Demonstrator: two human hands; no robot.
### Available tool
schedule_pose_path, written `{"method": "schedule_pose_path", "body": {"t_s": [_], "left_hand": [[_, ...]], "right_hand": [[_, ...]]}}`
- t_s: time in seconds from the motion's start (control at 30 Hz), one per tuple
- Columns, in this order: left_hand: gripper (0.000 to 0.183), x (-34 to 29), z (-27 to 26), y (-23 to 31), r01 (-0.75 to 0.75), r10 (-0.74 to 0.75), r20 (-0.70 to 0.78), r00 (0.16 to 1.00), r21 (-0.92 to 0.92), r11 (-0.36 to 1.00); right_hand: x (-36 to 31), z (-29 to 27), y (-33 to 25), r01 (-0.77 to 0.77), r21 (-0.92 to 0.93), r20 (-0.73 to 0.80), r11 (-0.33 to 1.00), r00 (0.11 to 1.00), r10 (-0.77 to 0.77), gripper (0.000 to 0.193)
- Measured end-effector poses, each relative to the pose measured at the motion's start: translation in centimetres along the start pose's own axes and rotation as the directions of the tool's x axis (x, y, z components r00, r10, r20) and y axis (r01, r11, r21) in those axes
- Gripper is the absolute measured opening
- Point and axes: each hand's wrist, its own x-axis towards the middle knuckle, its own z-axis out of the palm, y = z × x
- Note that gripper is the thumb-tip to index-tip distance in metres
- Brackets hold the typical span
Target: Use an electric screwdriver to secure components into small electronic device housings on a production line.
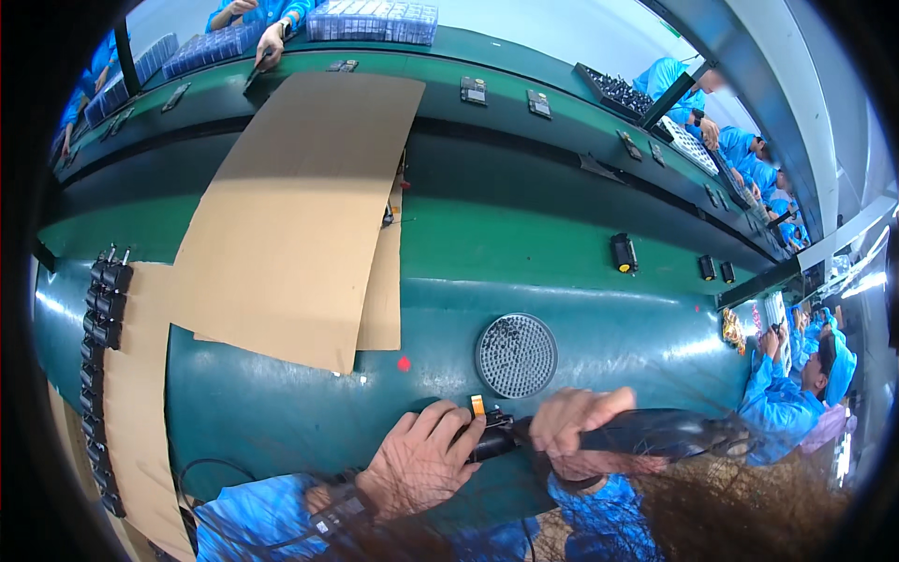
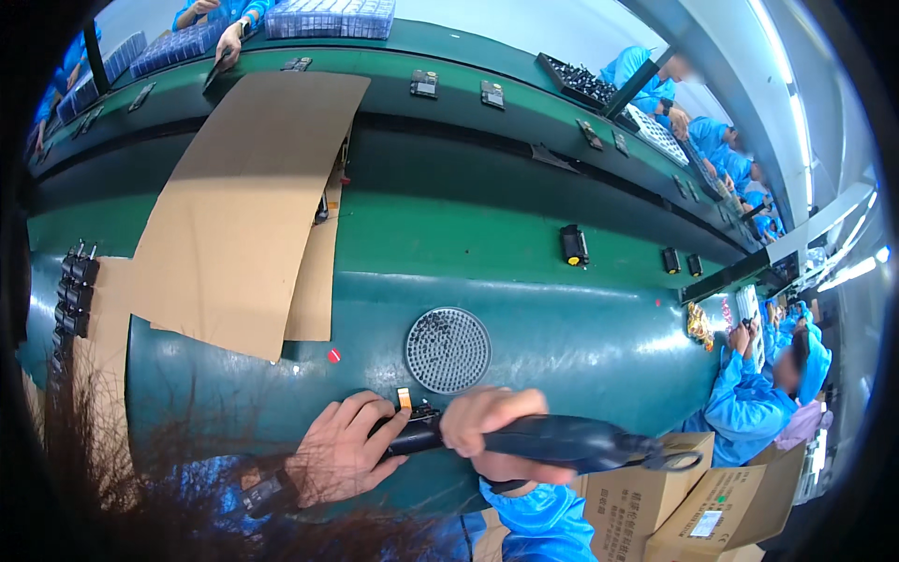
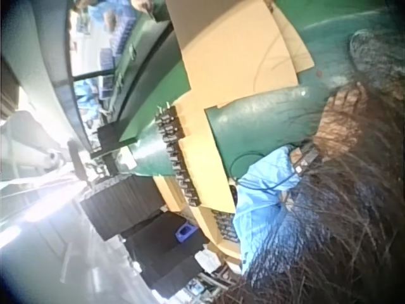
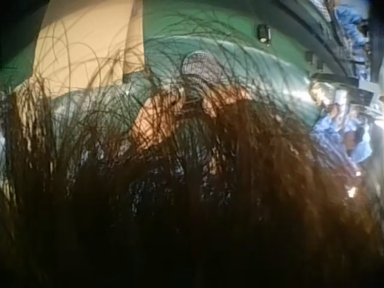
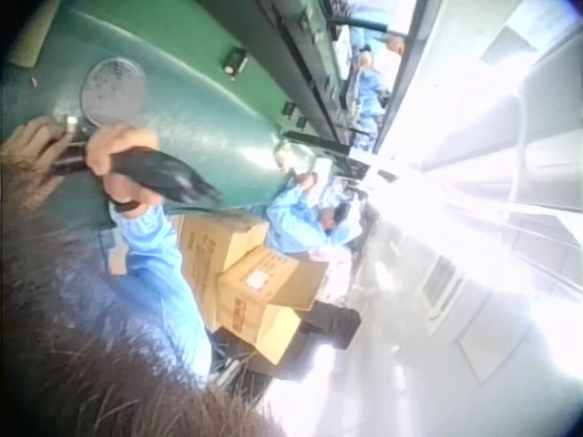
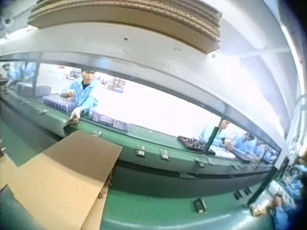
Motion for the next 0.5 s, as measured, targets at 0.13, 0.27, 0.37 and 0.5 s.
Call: {"method": "schedule_pose_path", "body": {"t_s": [0.13,0.27,0.37,0.5], "left_hand": [[0.057,0.1,-0.5,0.4,-0.001,0.001,0.005,1.000,0.001,1.000],[0.058,0.0,-0.4,0.1,0.020,-0.020,0.028,0.999,-0.006,1.000],[0.059,0.0,-0.2,0.0,0.016,-0.016,0.034,0.999,-0.012,1.000],[0.059,0.1,-0.1,0.0,0.020,-0.019,0.041,0.999,-0.027,0.999]], "right_hand": [[1.0,-1.3,-1.4,0.105,-0.192,-0.147,0.976,0.980,-0.135,0.089],[1.4,-2.1,-0.2,-0.059,-0.250,-0.235,0.967,0.972,-0.002,0.090],[1.1,-2.1,0.0,-0.085,-0.281,-0.264,0.956,0.964,0.008,0.090],[1.1,-2.4,0.1,-0.120,-0.308,-0.274,0.944,0.961,0.033,0.091]]}}
